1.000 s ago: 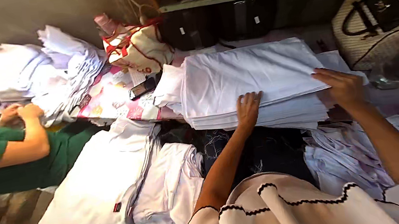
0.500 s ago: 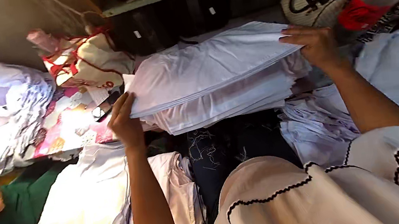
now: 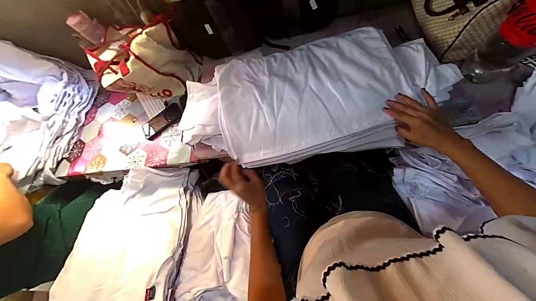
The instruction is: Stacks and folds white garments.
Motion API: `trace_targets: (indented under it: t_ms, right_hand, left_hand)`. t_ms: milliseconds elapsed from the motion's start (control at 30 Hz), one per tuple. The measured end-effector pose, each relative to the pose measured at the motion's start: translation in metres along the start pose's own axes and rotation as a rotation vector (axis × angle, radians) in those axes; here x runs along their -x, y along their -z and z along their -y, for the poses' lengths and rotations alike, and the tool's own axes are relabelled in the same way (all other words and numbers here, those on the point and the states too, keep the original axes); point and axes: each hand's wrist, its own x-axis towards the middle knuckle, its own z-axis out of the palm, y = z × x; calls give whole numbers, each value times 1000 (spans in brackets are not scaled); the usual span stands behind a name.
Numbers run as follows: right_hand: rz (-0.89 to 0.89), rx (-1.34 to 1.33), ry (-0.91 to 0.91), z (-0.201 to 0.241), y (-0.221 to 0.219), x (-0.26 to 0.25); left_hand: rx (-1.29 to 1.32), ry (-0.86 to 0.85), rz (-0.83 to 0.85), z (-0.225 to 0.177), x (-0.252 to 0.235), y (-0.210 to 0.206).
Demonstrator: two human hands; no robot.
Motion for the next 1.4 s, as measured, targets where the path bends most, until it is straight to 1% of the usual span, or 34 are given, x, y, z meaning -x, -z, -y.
trace_targets:
  t_ms: [67, 100, 167, 200, 267, 367, 467, 533, 600, 667, 733, 800, 867, 900, 933, 1000, 1033, 1100, 1133, 1200, 1233, 1267, 1300, 1367, 1400]
  right_hand:
    - [-69, 15, 7, 6, -20, -3]
    - [-98, 21, -2, 8, -26, -4]
    - [-175, 46, -13, 10, -33, -9]
    - [-191, 50, -21, 12, -34, -9]
    - [-191, 49, -39, 14, -33, -4]
    - [-179, 23, -42, 18, -29, -3]
    - [-168, 25, -86, 24, -31, -15]
    - [-149, 29, -130, 23, -29, -36]
    - [-139, 35, -141, 18, -31, -59]
    - [-114, 34, -161, 13, -35, -82]
    - [-35, 25, -193, 11, -32, -101]
    - [106, 12, -240, 11, -16, -118]
    - [264, 8, -281, 9, 9, -125]
    - [306, 17, -293, 8, 22, -127]
    - [309, 28, -296, 10, 35, -128]
    - [242, 43, -276, 15, 56, -127]
    - [197, 45, -250, 18, 64, -126]
    - [174, 50, -220, 20, 73, -125]
    - [200, 59, -218, 22, 74, -126]
    - [310, 85, -240, 25, 71, -132]
    - [362, 108, -251, 27, 66, -133]
    - [385, 131, -251, 29, 60, -134]
    - [369, 147, -243, 30, 56, -134]
    - [253, 146, -220, 27, 58, -129]
    - [162, 126, -211, 26, 64, -127]
  left_hand:
    - [-21, -166, 189, -31, 15, -33]
    - [-21, -243, 249, -45, 20, -51]
    - [-1, -362, 229, -56, 18, -78]
    - [22, -399, 208, -56, 14, -83]
    - [60, -467, 237, -47, 7, -81]
    - [-31, -554, 293, -37, 7, -76]
    - [-71, -566, 347, -44, -7, -76]
    - [-59, -564, 414, -51, -35, -75]
    - [-77, -526, 478, -56, -64, -77]
    - [-89, -482, 486, -50, -87, -93]
    - [-71, -395, 558, -48, -106, -103]
    - [-64, -309, 676, -58, -117, -94]
    - [-69, -310, 696, -72, -108, -77]
    - [-59, -320, 692, -74, -101, -76]
    - [-33, -317, 689, -74, -94, -76]
    - [57, -273, 694, -75, -79, -71]
    - [103, -247, 704, -78, -70, -66]
    - [206, -210, 722, -90, -54, -56]
    - [270, -231, 655, -98, -47, -54]
    - [373, -327, 477, -119, -45, -60]
    - [400, -369, 438, -132, -48, -66]
    - [400, -402, 433, -145, -52, -75]
    - [366, -419, 476, -156, -56, -85]
    - [247, -428, 586, -167, -62, -106]
    - [186, -433, 554, -164, -63, -116]
